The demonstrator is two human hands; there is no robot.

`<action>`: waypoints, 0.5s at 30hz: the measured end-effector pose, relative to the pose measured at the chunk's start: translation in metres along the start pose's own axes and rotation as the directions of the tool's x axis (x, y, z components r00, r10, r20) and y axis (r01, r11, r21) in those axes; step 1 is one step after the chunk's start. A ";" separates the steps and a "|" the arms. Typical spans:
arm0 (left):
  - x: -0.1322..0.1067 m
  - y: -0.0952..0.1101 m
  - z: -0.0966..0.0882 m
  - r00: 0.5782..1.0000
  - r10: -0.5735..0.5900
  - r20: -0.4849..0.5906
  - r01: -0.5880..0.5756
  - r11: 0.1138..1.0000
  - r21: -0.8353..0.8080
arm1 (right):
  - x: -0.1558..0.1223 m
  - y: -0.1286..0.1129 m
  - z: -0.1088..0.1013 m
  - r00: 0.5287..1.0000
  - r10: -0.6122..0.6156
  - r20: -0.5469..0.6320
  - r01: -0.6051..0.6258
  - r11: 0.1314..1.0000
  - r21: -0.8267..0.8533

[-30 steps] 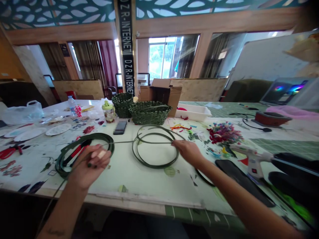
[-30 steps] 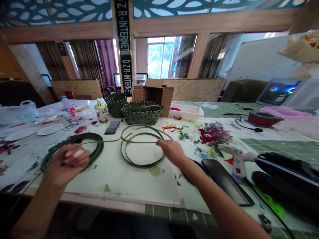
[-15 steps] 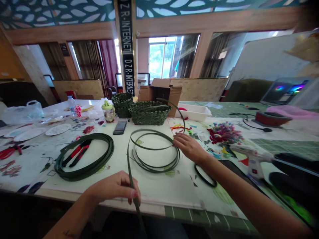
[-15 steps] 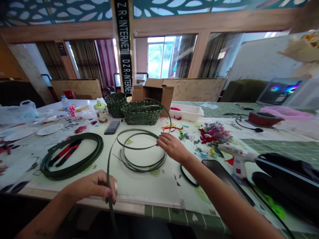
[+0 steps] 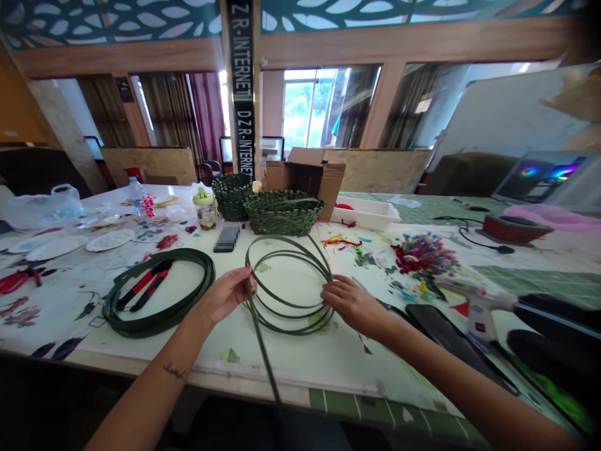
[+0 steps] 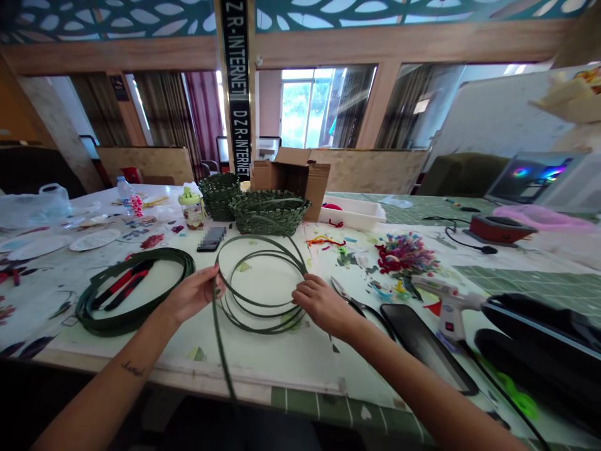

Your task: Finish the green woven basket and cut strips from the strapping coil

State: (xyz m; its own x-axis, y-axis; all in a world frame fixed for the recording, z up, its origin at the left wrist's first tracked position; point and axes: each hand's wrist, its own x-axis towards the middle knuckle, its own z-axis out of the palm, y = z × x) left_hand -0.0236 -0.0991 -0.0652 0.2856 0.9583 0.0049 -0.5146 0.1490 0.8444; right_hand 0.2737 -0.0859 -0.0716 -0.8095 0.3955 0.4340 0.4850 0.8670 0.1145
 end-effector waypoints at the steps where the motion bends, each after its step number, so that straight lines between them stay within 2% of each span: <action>1: -0.001 -0.005 0.005 1.000 0.016 0.002 -0.016 0.999 0.035 | 0.005 -0.006 -0.001 0.997 0.071 0.038 -0.073 0.996 0.046; 6: -0.005 -0.026 0.035 0.997 0.068 0.039 -0.078 0.922 0.379 | 0.042 -0.062 -0.012 0.947 0.257 0.194 -0.310 0.891 0.333; 8: -0.010 -0.024 0.044 0.996 0.085 0.040 -0.094 0.894 0.438 | 0.052 -0.073 -0.010 0.933 0.321 0.165 -0.360 0.865 0.349; 9: -0.015 -0.020 0.047 0.995 0.091 0.041 -0.100 0.893 0.439 | 0.054 -0.072 -0.007 0.934 0.336 0.123 -0.357 0.880 0.314; 11: -0.031 -0.008 0.048 0.994 0.090 0.058 -0.105 0.923 0.369 | 0.051 -0.054 0.001 0.953 0.300 0.041 -0.303 0.940 0.158; 13: -0.055 0.004 0.043 0.990 0.089 0.106 -0.112 0.967 0.229 | 0.040 -0.019 0.008 0.973 0.229 0.015 -0.228 0.973 -0.048; 14: -0.069 0.009 0.039 0.983 0.102 0.153 -0.126 0.979 0.159 | 0.033 0.002 0.010 0.962 0.271 -0.009 -0.269 0.948 -0.172; 15: -0.084 0.013 0.034 0.976 0.090 0.200 -0.118 0.984 0.134 | 0.026 0.024 0.011 0.952 0.305 -0.026 -0.303 0.928 -0.218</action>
State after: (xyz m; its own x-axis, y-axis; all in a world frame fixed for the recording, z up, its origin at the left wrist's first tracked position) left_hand -0.0261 -0.1857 -0.0365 0.3946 0.8994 0.1878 -0.4313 0.0008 0.9022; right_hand 0.2607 -0.0514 -0.0670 -0.6142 0.6330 0.4713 0.7673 0.6186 0.1692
